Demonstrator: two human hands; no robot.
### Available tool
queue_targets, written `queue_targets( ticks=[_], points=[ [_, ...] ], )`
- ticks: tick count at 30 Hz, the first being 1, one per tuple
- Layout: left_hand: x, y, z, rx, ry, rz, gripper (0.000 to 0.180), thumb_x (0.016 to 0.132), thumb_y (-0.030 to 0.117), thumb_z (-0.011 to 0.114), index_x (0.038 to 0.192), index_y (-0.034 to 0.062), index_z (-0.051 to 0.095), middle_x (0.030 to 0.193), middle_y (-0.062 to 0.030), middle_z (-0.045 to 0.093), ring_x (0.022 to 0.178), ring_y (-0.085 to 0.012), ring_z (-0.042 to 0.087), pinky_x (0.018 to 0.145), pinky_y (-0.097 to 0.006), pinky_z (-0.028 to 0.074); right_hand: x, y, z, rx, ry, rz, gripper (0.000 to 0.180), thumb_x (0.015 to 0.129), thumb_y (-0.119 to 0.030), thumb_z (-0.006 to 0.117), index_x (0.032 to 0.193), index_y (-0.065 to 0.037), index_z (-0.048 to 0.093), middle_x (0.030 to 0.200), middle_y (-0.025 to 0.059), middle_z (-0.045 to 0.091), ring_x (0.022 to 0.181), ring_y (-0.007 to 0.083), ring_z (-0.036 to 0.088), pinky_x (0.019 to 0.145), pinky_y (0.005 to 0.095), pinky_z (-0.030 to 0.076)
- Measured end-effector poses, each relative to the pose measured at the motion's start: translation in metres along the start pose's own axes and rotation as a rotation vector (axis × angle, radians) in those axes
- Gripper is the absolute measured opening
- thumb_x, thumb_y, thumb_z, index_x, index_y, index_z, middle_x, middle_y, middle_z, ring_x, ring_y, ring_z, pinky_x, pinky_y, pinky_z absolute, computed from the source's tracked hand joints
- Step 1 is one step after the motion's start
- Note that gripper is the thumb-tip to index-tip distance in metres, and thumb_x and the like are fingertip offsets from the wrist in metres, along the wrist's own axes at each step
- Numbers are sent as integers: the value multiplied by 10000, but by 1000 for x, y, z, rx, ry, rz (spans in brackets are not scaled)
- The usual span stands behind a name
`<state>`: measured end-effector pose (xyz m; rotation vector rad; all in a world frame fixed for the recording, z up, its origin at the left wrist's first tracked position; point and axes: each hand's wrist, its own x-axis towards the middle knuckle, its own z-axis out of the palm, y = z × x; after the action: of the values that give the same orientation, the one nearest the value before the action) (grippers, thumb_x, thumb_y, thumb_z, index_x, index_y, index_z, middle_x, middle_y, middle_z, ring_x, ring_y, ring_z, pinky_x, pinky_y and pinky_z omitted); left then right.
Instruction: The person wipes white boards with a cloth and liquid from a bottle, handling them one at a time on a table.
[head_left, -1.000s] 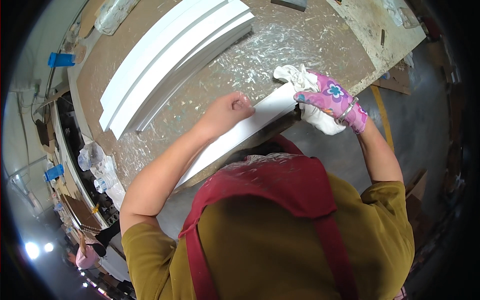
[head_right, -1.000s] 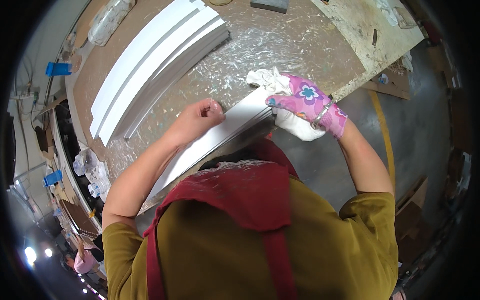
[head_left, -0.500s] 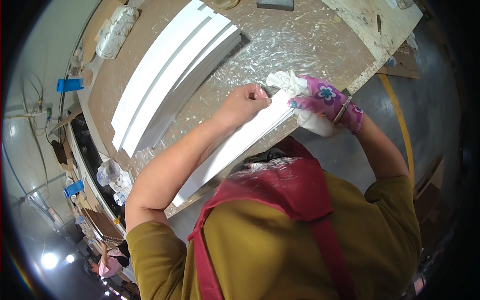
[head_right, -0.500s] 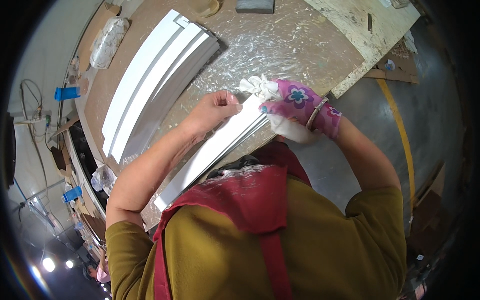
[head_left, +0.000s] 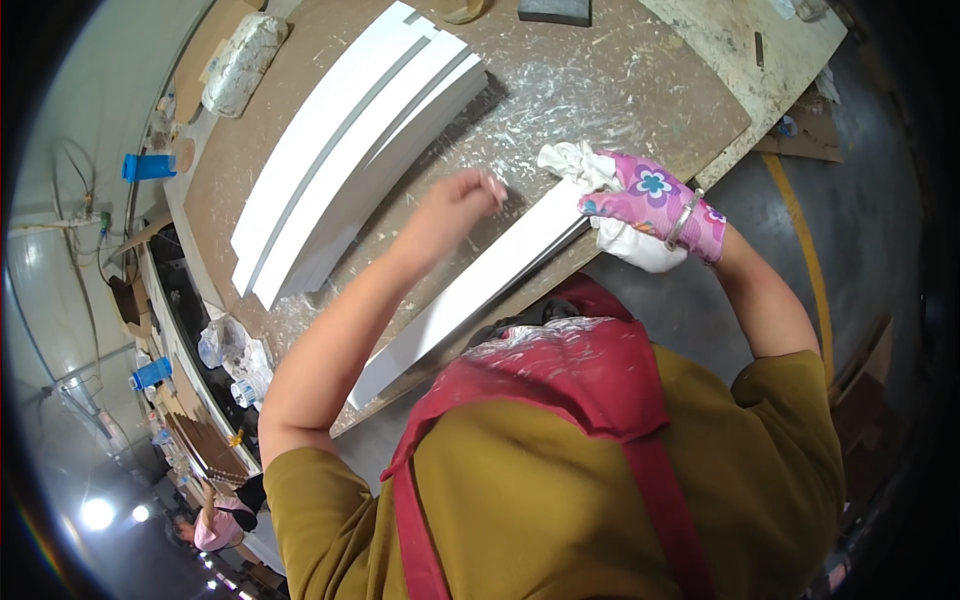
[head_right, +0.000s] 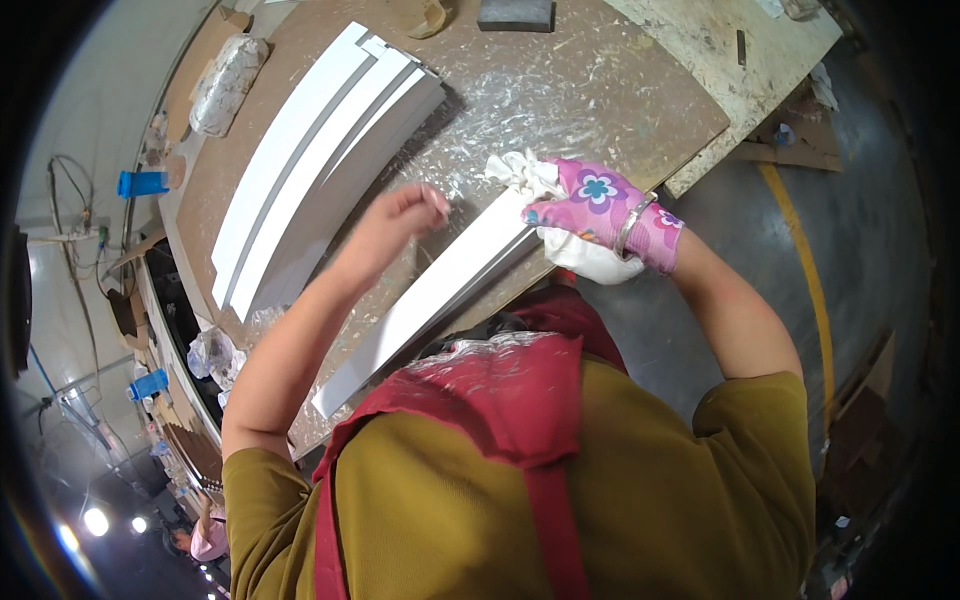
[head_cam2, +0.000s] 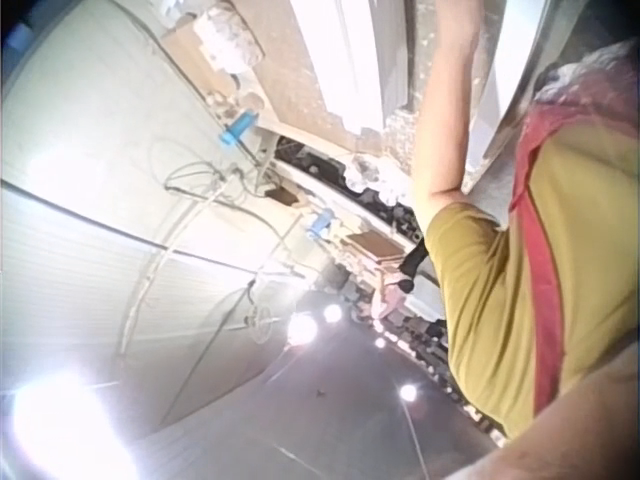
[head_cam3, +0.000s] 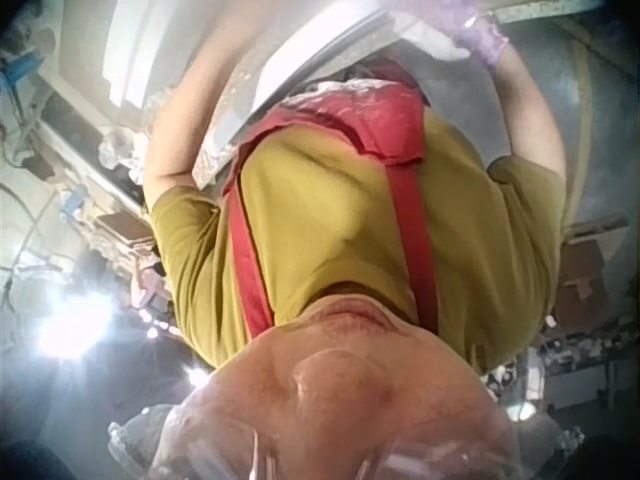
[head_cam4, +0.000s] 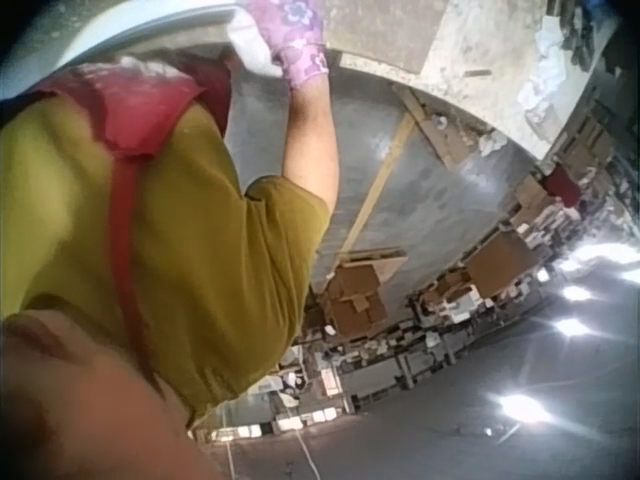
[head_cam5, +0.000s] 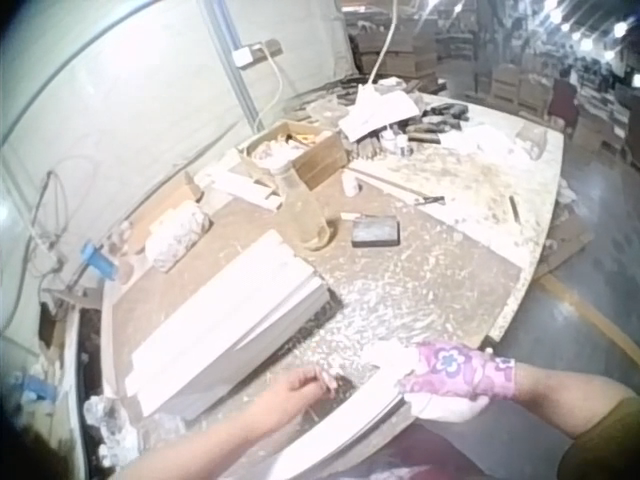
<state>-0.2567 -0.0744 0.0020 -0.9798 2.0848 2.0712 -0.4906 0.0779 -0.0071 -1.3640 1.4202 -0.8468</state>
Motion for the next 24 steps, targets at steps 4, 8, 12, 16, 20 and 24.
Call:
queue_targets(
  ticks=[4,8,12,16,20,24],
  points=[
    [-19,-2,21,147,-54,-48,134,865,183,609,876,58,562,873,6,569,811,-71,494,753,-251,425,0,-5,-1,30,-28,19,541,831,-261,602,1330,-97,473,1306,153,521,1224,257,486,990,308,373],
    [-2,-1,30,5,12,-65,135,842,159,639,847,57,549,821,16,549,762,-62,479,689,-227,411,-1,-6,-1,-31,21,9,518,831,-260,602,1306,-83,493,1254,155,559,1157,262,535,956,313,399],
    [26,3,38,1,20,-44,131,836,145,643,826,62,542,776,29,532,712,-52,459,630,-206,389,-2,-19,-3,-47,-21,187,465,829,-281,609,1233,-60,542,1121,155,620,1006,268,601,876,329,443],
    [41,12,45,-60,1,-79,137,836,147,641,804,66,536,763,34,521,701,-43,444,612,-206,379,-2,-9,-4,50,-34,169,461,810,-333,632,1167,-46,573,1038,156,639,928,254,613,831,334,455],
    [28,8,35,2,-29,-115,142,835,154,641,801,66,535,743,40,505,675,-40,428,589,-204,359,-4,-2,0,35,71,127,470,795,-360,644,1128,-34,583,991,144,642,887,212,600,810,324,452],
    [37,21,45,-15,16,-100,153,840,169,637,789,74,528,717,46,487,628,-42,411,549,-204,334,-4,-3,0,213,27,150,436,797,-333,653,1099,-25,590,951,125,645,857,177,586,784,314,454]
  ],
)
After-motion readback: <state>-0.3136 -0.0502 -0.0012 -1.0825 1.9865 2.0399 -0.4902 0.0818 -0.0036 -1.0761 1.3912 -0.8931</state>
